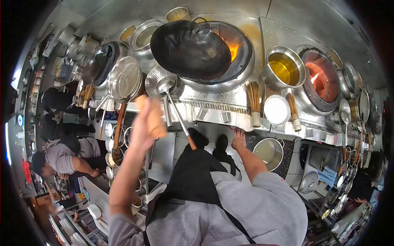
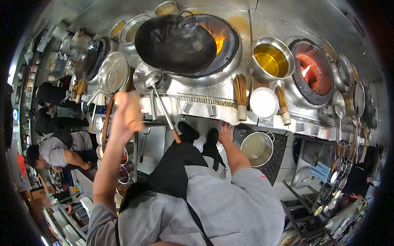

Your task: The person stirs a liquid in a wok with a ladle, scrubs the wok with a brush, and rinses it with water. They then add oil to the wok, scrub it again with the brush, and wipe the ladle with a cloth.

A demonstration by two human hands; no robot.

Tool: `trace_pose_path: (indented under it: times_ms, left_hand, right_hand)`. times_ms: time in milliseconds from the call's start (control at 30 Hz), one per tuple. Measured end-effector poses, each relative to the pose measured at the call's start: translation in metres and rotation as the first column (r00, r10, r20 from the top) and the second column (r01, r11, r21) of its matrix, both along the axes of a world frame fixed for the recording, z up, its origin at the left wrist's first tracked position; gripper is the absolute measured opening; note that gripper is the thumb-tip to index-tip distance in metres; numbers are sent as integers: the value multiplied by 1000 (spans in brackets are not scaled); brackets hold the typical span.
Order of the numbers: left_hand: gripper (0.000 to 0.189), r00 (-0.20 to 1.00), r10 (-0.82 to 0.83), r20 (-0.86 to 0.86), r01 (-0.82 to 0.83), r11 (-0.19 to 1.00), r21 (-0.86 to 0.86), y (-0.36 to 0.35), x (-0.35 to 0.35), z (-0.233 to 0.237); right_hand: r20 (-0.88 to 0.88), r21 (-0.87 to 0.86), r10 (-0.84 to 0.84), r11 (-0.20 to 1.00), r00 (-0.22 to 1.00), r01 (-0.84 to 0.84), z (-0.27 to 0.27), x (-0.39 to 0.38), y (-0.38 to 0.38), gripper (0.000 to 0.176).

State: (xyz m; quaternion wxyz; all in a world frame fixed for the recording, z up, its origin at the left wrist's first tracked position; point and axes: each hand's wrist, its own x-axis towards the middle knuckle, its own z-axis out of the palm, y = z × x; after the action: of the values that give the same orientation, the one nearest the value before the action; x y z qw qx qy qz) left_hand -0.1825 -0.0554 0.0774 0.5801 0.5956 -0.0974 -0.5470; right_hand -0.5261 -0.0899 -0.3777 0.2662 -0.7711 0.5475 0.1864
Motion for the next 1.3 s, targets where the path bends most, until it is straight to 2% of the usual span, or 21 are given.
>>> trace_pose_path:
  times_ms: [167, 233, 300, 333, 400, 433, 467, 500, 533, 600, 700, 733, 800, 833, 900, 1067, 1100, 1133, 1200, 1267, 1300]
  left_hand:
    - [57, 985, -76, -153, 72, 997, -31, -135, -9, -125]
    - [46, 996, 56, -75, -44, 988, 150, -172, -26, -110]
    - [36, 998, 63, 17, -65, 989, 137, -198, -5, -179]
    - [31, 996, 68, 61, -76, 988, 132, -203, 0, -203]
    - [22, 980, 199, 2, -198, 975, 99, -175, -18, -176]
    - [17, 965, 259, -31, -257, 964, 76, -164, -27, -163]
    - [13, 947, 271, -170, -271, 962, 25, -153, -22, -192]
    - [14, 933, 223, -284, -220, 975, 43, -141, -30, -166]
    - [15, 927, 111, -358, -107, 994, 33, -139, -14, -187]
    - [16, 898, -14, -439, 21, 1000, 10, -140, 2, -211]
    - [16, 896, -33, -443, 30, 999, -13, -162, -8, -211]
    - [16, 901, -10, -434, 9, 1000, -4, -168, -13, -218]
    - [18, 913, 35, -407, -54, 998, -36, -179, -20, -239]
    - [19, 914, 38, -403, -45, 999, -8, -184, -22, -237]
    - [19, 916, 38, -400, -21, 999, 47, -194, -22, -231]
    - [76, 832, -297, -470, 346, 938, 21, -187, -2, -203]
    - [75, 791, -333, -514, 392, 920, 7, -177, 5, -192]
    - [75, 749, -381, -542, 454, 891, 2, -165, 12, -181]
    - [66, 736, -427, -526, 499, 866, -5, -118, 36, -139]
    - [57, 801, -351, -485, 352, 931, -92, -69, 77, -69]
    - [60, 759, -424, -494, 380, 905, -192, -48, 104, -69]
  right_hand:
    - [-104, 155, 71, 986, 992, -55, -6, -9, -22, 80]
    - [-152, 188, 93, 980, 984, -64, -1, 2, -28, 76]
    - [-252, 227, 161, 968, 954, -103, 29, 25, -29, 68]
    - [-98, 246, 178, 958, 979, -150, 16, 33, -28, 51]
    - [394, 244, -61, 969, 917, -40, 24, 61, -9, 50]
    - [570, 334, -212, 942, 794, 12, 16, 78, 2, 65]
    - [584, 591, -427, 807, 691, -1, 64, 98, 6, 66]
    - [623, 689, -549, 722, 557, -59, 75, 120, 17, 66]
    - [607, 750, -608, 652, 511, -115, 110, 137, 20, 73]
    - [533, 834, -702, 529, 471, -155, 127, 173, 26, 69]
    - [487, 851, -662, 508, 570, -136, 133, 205, 25, 50]
    - [446, 843, -690, 537, 570, -10, 139, 210, 27, 38]
    - [630, 465, -440, 874, 639, 143, 148, 210, 31, 34]
    - [663, 217, -292, 956, 690, 195, 151, 209, 31, 33]
    - [705, 220, -302, 953, 641, 207, 161, 201, 27, 27]
    - [671, 288, -317, 944, 670, 159, 199, 195, 10, 24]
    - [643, 311, -320, 939, 695, 145, 209, 200, 4, 25]
    - [626, 422, -409, 894, 663, 153, 204, 205, 1, 25]
    - [811, 342, -383, 924, 441, 174, 234, 235, -21, 26]
    - [958, -85, 46, 988, 284, 128, 268, 281, -63, 20]
    - [961, 6, -27, 997, 274, 78, 282, 310, -98, 16]
